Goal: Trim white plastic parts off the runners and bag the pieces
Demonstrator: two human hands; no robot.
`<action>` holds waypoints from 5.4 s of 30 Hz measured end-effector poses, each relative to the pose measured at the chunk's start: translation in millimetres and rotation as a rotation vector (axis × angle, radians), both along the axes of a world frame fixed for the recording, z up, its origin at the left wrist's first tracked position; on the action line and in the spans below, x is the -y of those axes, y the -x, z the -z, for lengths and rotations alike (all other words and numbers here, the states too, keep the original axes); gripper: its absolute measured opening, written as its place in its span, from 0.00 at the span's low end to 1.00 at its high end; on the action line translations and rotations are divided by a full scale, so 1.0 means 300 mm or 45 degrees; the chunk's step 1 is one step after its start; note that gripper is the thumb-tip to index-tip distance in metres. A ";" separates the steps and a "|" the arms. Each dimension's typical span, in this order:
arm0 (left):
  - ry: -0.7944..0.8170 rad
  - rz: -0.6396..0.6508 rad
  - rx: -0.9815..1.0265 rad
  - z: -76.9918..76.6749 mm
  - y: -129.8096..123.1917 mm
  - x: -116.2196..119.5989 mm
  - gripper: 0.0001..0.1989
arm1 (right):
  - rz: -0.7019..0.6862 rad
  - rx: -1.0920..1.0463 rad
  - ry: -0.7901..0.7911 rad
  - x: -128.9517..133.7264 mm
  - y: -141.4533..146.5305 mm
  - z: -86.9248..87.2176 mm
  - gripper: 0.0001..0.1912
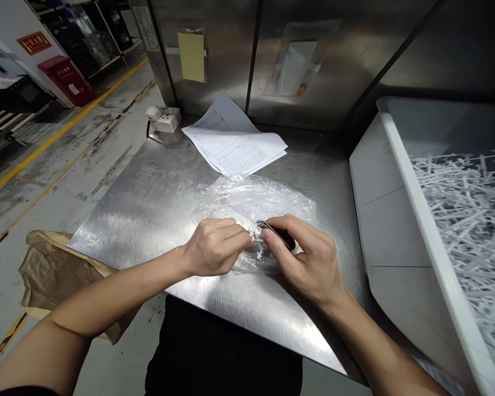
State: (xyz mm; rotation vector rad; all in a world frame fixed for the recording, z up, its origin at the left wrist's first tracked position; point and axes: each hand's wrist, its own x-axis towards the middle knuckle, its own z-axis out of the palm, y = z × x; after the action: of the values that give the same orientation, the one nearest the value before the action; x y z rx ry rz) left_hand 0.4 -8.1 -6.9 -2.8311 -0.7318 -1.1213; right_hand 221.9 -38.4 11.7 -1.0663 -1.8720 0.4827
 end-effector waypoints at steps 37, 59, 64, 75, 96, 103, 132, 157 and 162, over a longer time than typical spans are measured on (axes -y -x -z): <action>0.060 -0.040 0.029 0.009 -0.009 0.007 0.08 | 0.095 -0.150 0.237 0.006 0.006 -0.010 0.05; -0.115 -0.075 -0.051 0.000 -0.012 0.007 0.12 | -0.034 -0.046 0.147 0.022 0.024 -0.025 0.04; -0.126 -0.067 -0.035 -0.002 -0.013 0.007 0.11 | -0.045 -0.052 0.136 0.023 0.023 -0.029 0.04; -0.176 -0.075 -0.069 0.003 -0.013 0.007 0.13 | -0.011 -0.082 0.194 0.030 0.027 -0.021 0.05; 0.475 0.119 0.302 -0.041 0.025 -0.022 0.10 | -0.007 -0.156 0.281 -0.020 -0.041 -0.004 0.03; 0.474 0.132 0.322 -0.030 0.016 -0.020 0.11 | -0.091 -0.082 0.163 -0.007 -0.029 -0.020 0.02; 0.556 -0.115 0.146 -0.002 0.019 -0.014 0.12 | 0.023 -0.190 0.606 -0.020 -0.014 0.020 0.11; 0.274 -0.137 0.127 0.008 0.020 -0.016 0.13 | -0.141 -0.030 0.208 0.010 -0.012 -0.013 0.04; 0.291 -0.172 0.148 0.004 0.012 -0.012 0.13 | -0.067 -0.111 0.343 0.015 0.010 -0.006 0.07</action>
State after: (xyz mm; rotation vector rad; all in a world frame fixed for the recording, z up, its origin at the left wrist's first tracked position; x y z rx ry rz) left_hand -3.3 -4.4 -8.1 -2.8589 -1.1090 -1.2642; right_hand 218.7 -42.9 13.5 -1.1529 -1.7953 0.8175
